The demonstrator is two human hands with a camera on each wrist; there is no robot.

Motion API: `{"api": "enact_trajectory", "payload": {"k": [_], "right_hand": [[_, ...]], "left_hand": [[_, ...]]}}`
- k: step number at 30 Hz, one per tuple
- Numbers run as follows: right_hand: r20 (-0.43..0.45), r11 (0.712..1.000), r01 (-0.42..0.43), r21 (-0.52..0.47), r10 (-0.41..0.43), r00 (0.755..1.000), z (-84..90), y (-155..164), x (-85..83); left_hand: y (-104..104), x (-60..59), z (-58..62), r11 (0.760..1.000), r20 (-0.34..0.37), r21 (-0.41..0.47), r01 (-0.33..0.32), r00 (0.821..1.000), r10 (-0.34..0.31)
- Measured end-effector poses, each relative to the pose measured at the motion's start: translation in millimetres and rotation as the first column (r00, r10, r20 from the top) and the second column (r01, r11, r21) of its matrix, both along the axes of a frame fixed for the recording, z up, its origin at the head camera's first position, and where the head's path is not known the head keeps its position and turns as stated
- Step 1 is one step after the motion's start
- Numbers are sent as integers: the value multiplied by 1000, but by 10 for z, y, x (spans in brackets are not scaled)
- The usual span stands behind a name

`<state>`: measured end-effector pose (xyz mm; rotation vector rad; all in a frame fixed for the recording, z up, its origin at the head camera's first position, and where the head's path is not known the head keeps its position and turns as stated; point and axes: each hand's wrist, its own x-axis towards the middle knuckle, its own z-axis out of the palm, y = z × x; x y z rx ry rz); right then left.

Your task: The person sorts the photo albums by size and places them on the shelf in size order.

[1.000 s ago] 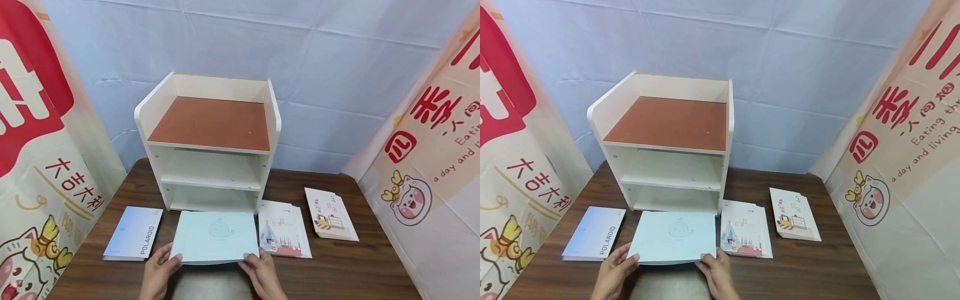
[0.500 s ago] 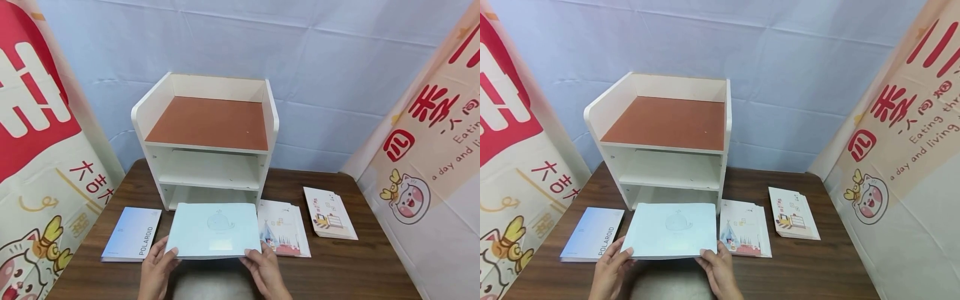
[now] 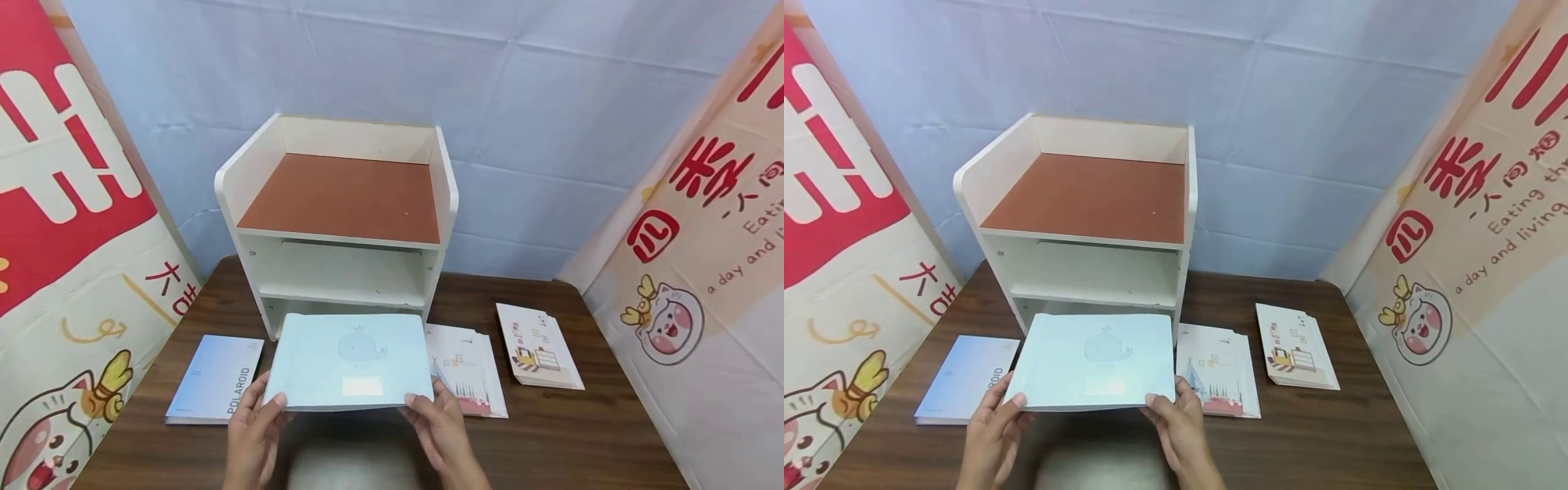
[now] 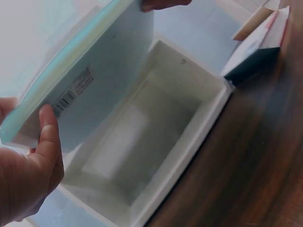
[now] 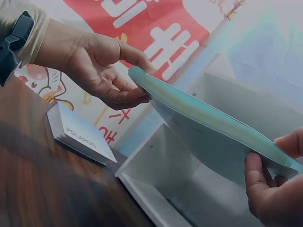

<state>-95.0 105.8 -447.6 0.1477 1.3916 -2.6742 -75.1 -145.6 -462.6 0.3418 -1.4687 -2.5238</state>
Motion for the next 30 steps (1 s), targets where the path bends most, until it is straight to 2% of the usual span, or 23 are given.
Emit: {"api": "enact_trajectory", "payload": {"k": [9,14,19,30], "right_hand": [[-82,986,10,166,4,997,151,26,-32],[-136,977,7,215,23,990,257,47,-42],[-147,975,6,221,27,989,360,70,-81],[-200,987,-12,162,44,979,532,110,-140]], "left_hand": [[-3,-25,176,1000,-96,12,24,995,-22],[1,-30,266,999,-138,3,35,990,-34],[11,-55,367,1000,-162,7,21,987,-20],[5,-94,627,1000,-226,-3,10,974,-11]]}}
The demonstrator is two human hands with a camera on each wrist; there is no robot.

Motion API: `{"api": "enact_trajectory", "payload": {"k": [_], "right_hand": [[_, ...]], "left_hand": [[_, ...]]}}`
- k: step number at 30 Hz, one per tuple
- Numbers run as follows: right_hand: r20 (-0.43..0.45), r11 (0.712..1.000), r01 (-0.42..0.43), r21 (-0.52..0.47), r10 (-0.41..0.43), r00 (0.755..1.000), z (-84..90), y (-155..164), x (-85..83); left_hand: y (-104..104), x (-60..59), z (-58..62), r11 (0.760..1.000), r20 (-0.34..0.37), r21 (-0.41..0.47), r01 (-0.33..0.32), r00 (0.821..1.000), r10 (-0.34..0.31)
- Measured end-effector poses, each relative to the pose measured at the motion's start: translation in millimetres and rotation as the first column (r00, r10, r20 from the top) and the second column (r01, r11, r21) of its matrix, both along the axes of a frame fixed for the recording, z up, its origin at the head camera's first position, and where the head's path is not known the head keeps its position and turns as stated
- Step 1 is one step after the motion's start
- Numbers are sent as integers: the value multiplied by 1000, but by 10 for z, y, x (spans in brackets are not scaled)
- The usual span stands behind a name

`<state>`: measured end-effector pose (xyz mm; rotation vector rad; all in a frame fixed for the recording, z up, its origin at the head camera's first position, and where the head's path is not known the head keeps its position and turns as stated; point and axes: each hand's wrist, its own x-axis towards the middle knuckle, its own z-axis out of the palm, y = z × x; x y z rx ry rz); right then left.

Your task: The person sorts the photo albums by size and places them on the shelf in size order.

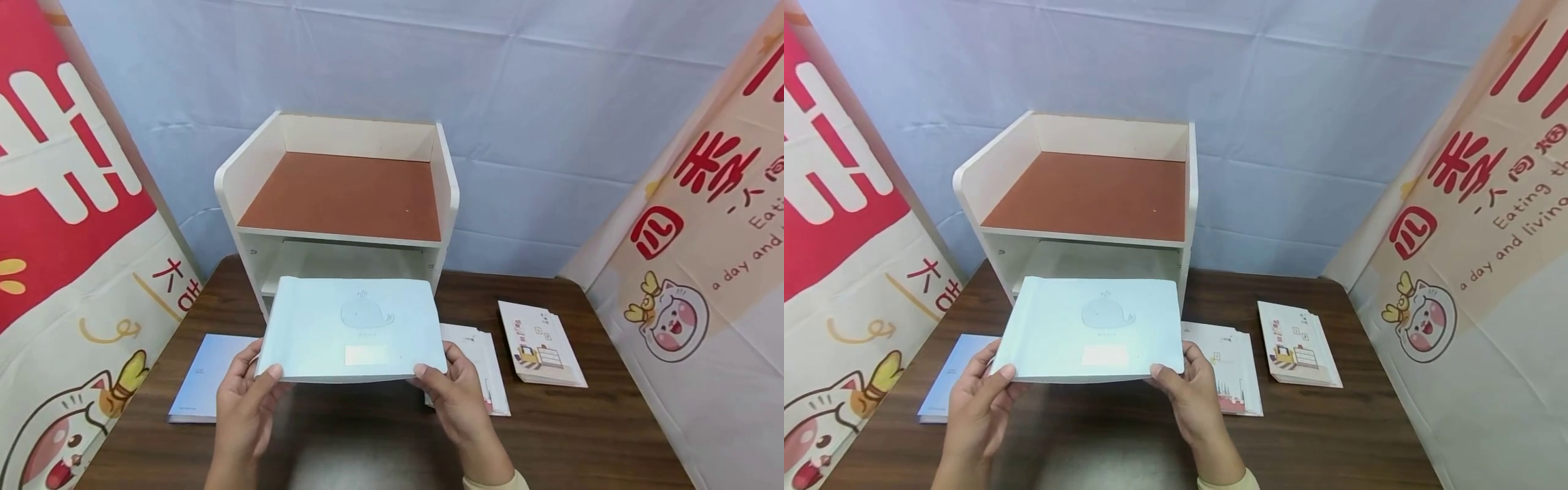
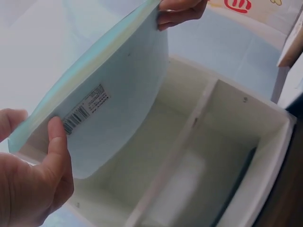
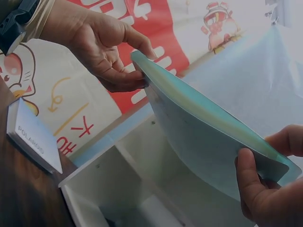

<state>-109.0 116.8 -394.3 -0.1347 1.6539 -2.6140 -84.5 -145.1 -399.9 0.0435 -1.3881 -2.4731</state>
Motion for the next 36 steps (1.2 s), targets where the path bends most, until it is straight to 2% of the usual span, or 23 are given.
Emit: {"api": "enact_trajectory", "payload": {"k": [6,13,16,24,30,36], "right_hand": [[-43,999,-32,13,33,999,147,5,-12],[-57,999,-42,11,42,997,313,0,-33],[-60,999,-43,14,44,997,379,-10,-34],[-84,999,-48,26,50,995,545,-18,-51],[-124,997,-68,38,72,990,643,7,-68],[-124,995,-84,53,90,988,720,13,-99]], "left_hand": [[-21,-21,132,1000,-34,3,15,999,-15],[-37,-51,282,998,-78,63,29,997,-24],[-60,-57,342,998,-91,60,29,996,-24],[-119,-82,468,999,-138,9,53,989,-51],[-168,-100,567,995,-186,-76,66,979,-79],[-215,-116,681,984,-148,-159,75,984,-98]]}}
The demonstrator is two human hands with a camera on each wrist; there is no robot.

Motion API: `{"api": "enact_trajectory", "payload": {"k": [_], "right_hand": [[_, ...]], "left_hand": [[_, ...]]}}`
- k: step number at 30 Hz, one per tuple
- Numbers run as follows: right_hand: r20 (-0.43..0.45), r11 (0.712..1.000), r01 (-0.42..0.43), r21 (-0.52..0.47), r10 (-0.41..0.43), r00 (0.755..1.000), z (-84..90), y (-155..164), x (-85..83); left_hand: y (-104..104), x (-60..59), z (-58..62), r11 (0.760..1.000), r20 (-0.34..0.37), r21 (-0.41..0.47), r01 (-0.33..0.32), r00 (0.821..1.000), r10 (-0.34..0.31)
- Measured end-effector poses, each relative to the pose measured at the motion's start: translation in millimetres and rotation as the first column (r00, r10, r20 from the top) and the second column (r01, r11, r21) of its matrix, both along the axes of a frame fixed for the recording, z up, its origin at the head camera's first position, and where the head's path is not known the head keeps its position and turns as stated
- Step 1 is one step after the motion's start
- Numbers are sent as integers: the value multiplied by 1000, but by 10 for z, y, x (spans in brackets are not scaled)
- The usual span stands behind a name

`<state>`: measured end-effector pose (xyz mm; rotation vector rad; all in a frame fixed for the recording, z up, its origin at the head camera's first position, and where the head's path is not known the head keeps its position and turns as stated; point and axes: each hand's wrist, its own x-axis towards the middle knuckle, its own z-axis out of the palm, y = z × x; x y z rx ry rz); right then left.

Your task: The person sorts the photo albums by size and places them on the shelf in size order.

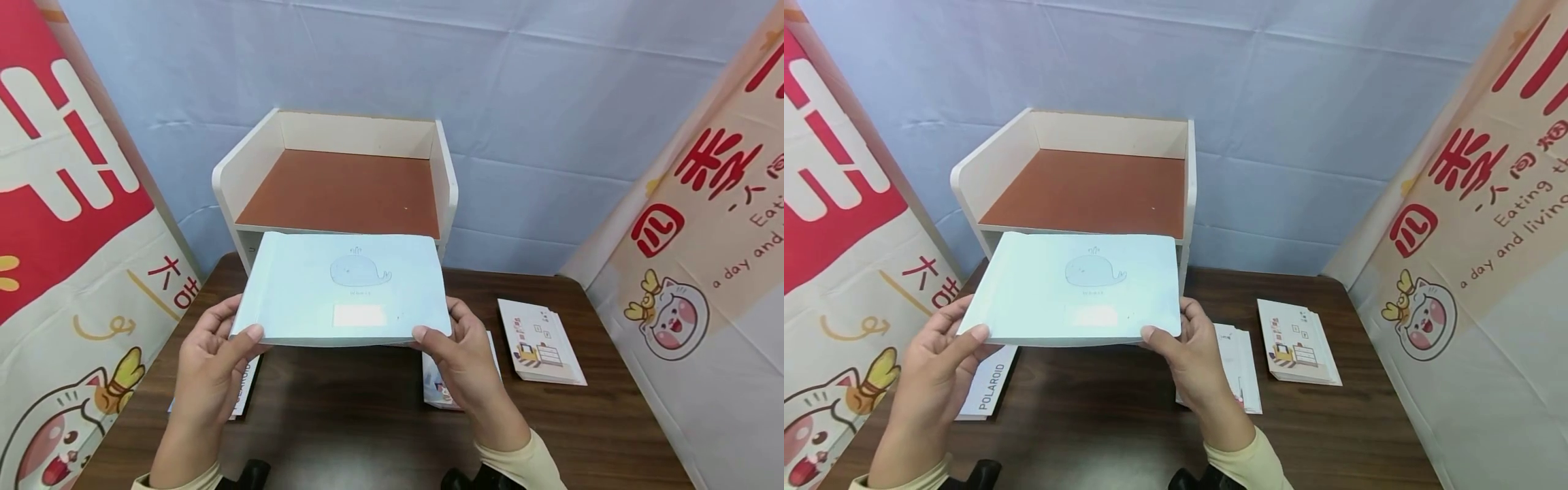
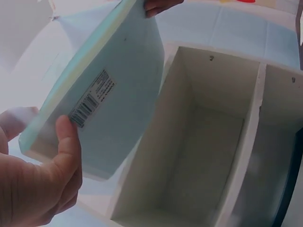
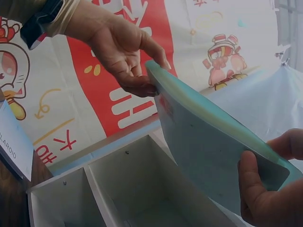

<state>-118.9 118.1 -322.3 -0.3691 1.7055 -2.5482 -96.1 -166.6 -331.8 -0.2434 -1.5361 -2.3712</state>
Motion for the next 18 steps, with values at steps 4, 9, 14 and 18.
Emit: {"api": "enact_trajectory", "payload": {"k": [4,9,14,18], "right_hand": [[-2,1000,-10,8,10,1000,79,10,-32],[-14,999,-8,46,9,1000,164,33,-76],[-27,997,-18,81,20,999,252,45,-113],[-29,995,-22,99,25,999,321,30,-129]], "left_hand": [[-22,2,108,998,33,-69,6,999,-4],[-32,-33,213,989,74,-148,24,997,-13],[-70,-71,288,978,86,-208,36,996,-18],[-106,-91,329,974,73,-223,36,997,-20]]}}
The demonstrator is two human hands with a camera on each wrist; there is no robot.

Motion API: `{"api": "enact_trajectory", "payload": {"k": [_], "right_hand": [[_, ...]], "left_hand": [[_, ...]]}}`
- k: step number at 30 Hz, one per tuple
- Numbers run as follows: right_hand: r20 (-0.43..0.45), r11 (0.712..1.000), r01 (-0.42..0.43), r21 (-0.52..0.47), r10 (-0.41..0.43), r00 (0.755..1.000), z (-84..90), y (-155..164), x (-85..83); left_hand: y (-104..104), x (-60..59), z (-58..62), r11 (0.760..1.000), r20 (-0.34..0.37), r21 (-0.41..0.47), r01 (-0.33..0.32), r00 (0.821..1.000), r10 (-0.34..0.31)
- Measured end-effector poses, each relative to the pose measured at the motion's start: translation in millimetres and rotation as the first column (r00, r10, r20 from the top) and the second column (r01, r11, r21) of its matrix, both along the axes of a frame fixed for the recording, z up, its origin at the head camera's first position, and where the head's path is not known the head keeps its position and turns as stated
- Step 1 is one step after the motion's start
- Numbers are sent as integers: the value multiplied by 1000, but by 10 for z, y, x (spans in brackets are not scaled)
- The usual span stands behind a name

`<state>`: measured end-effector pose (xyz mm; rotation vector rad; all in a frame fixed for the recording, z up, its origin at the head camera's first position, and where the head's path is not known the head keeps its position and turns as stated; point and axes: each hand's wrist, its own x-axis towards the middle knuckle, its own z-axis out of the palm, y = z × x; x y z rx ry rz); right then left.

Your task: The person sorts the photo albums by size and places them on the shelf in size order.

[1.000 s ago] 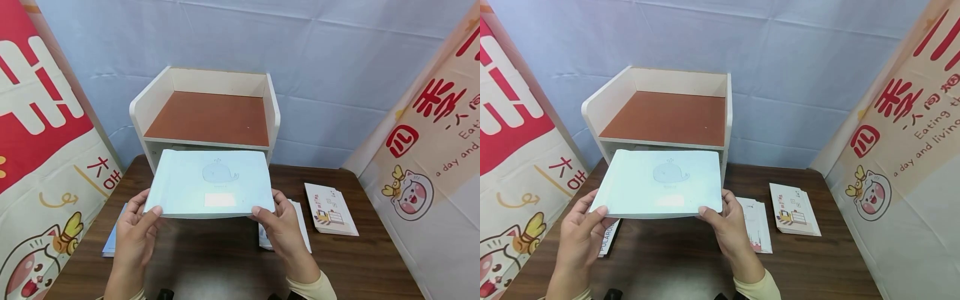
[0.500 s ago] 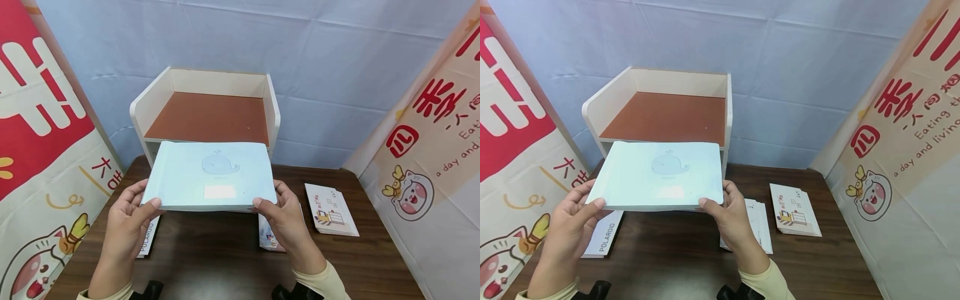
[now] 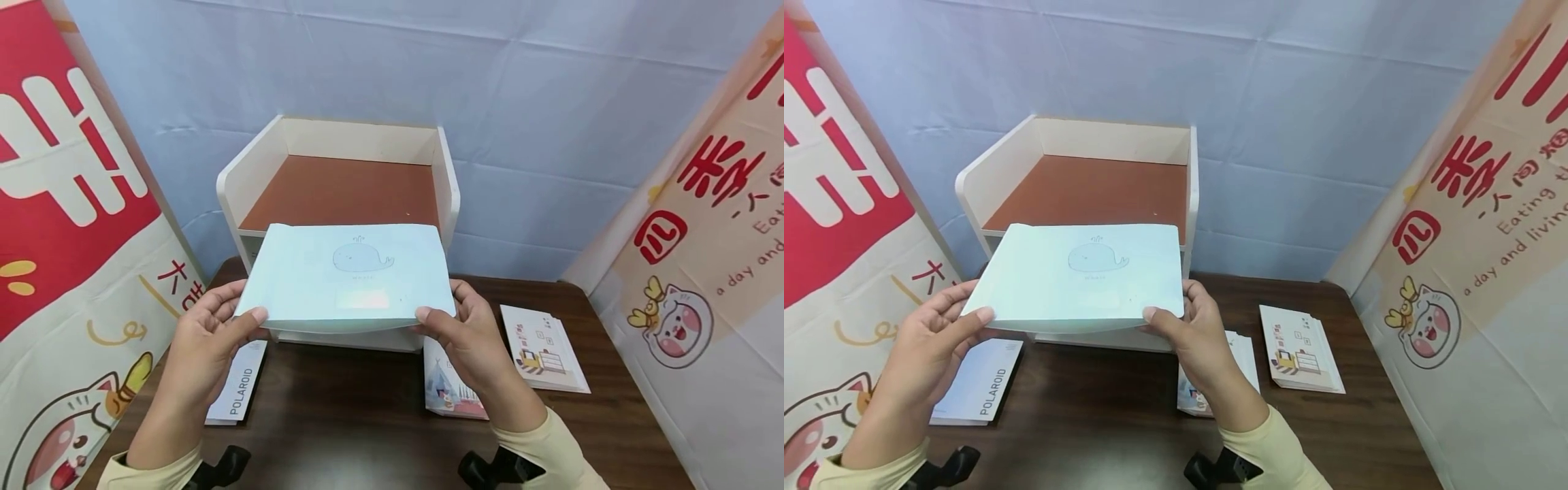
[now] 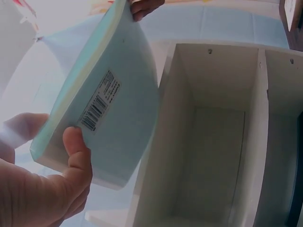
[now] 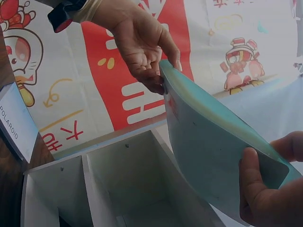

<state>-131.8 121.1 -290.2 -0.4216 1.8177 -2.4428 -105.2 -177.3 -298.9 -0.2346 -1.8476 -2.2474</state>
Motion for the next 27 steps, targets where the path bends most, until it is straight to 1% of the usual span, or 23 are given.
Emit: {"api": "enact_trajectory", "payload": {"k": [6,12,15,22,27], "right_hand": [[0,1000,-7,4,7,1000,69,-16,-6],[51,999,-31,-34,33,998,144,-58,-59],[64,998,-45,-39,47,997,189,-66,-97],[45,998,-57,-31,59,997,294,-101,-225],[47,999,-51,7,50,998,369,-126,-310]], "left_hand": [[-14,-46,48,1000,-8,-3,-25,1000,25],[-24,-115,123,999,22,20,-48,999,48],[-19,-167,159,998,36,25,-54,998,53],[-15,-274,238,996,35,49,-78,996,76],[-29,-350,294,994,33,58,-91,995,90]]}}
